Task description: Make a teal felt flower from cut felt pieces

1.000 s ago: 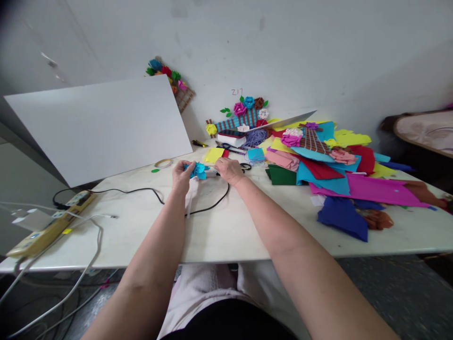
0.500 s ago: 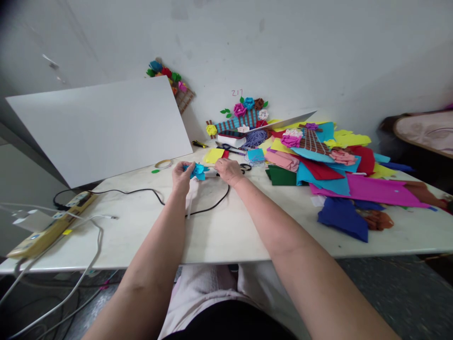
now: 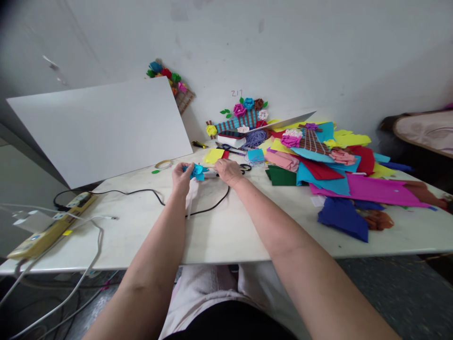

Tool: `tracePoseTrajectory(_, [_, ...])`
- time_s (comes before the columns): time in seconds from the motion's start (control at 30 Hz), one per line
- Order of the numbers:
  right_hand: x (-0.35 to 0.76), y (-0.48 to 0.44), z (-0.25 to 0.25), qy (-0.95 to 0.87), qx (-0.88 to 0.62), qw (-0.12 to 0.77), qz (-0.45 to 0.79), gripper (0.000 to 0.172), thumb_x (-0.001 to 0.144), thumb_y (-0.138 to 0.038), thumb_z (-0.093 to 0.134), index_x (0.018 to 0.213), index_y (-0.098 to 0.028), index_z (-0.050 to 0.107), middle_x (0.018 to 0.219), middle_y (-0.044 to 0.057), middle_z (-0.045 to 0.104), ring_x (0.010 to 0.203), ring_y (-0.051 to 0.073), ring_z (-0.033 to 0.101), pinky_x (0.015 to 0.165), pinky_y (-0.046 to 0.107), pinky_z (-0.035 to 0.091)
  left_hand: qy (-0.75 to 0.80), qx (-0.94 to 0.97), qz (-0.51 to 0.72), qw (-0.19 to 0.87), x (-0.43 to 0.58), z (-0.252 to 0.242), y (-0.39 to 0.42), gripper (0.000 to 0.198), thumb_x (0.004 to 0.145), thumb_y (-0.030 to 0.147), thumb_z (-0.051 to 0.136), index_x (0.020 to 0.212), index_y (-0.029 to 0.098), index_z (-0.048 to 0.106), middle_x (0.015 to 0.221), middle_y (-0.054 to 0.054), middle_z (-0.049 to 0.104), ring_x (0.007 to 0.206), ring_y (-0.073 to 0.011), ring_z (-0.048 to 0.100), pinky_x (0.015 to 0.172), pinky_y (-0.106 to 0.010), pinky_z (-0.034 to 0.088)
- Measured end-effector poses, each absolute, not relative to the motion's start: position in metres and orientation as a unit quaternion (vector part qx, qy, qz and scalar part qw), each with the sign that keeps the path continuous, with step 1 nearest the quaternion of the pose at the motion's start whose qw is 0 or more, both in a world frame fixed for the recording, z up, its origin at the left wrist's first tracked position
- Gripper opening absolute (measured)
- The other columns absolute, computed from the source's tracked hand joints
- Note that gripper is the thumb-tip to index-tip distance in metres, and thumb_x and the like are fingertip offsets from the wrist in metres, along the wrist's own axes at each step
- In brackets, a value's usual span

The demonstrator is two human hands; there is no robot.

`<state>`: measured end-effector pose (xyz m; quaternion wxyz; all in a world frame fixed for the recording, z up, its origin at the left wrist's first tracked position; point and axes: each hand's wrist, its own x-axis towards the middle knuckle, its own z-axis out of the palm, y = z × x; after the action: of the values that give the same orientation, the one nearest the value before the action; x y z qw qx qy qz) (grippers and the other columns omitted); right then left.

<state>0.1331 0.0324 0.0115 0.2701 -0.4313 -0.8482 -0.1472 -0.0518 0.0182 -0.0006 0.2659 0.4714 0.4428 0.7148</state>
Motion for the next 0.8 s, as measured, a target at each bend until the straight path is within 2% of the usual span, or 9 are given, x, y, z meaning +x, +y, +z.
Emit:
tracePoseTrajectory(0.3, [0.1319, 0.0319, 0.0123, -0.847, -0.435, 0.273, -0.137, 0.02, 0.089, -0.024, 0.048, 0.088, -0.012, 0.065, 0.089, 0.01, 0.065, 0.077, 0.017, 0.055, 0.059, 0.029, 0.026, 0.429, 0.472, 0.718, 0.278, -0.0503, 0.0014, 0.0155, 0.034, 0.06, 0.042, 0.073, 0.067, 0.016, 0.053, 0.056, 0.004, 0.051, 0.05, -0.0064, 0.046, 0.05, -0.019, 0.039])
tracePoseTrajectory(0.5, [0.1314, 0.031, 0.0145, -0.853, -0.435, 0.258, -0.132, 0.026, 0.092, -0.028, 0.044, 0.091, -0.012, 0.065, 0.092, 0.01, 0.066, 0.077, 0.017, 0.057, 0.058, 0.028, 0.028, 0.429, 0.473, 0.721, 0.269, -0.0522, 0.0019, 0.0142, 0.033, 0.062, 0.042, 0.073, 0.068, 0.016, 0.052, 0.057, 0.004, 0.05, 0.051, -0.0065, 0.045, 0.05, -0.019, 0.038])
tracePoseTrajectory(0.63, [0.1307, 0.0305, 0.015, -0.855, -0.415, 0.284, -0.128, 0.03, 0.093, -0.034, 0.042, 0.095, -0.014, 0.065, 0.093, 0.009, 0.068, 0.078, 0.016, 0.059, 0.059, 0.026, 0.029, 0.429, 0.472, 0.728, 0.252, -0.053, 0.0028, 0.0145, 0.034, 0.063, 0.042, 0.072, 0.07, 0.017, 0.051, 0.061, 0.003, 0.05, 0.053, -0.0067, 0.046, 0.05, -0.019, 0.039])
tracePoseTrajectory(0.8, [0.1306, 0.0313, 0.0143, -0.853, -0.388, 0.329, -0.119, 0.033, 0.094, -0.037, 0.038, 0.098, -0.02, 0.066, 0.093, 0.005, 0.071, 0.081, 0.015, 0.061, 0.06, 0.025, 0.032, 0.425, 0.488, 0.72, 0.253, -0.0528, 0.0013, 0.0153, 0.036, 0.065, 0.042, 0.071, 0.087, 0.018, 0.054, 0.072, 0.001, 0.055, 0.061, -0.0077, 0.052, 0.056, -0.02, 0.043])
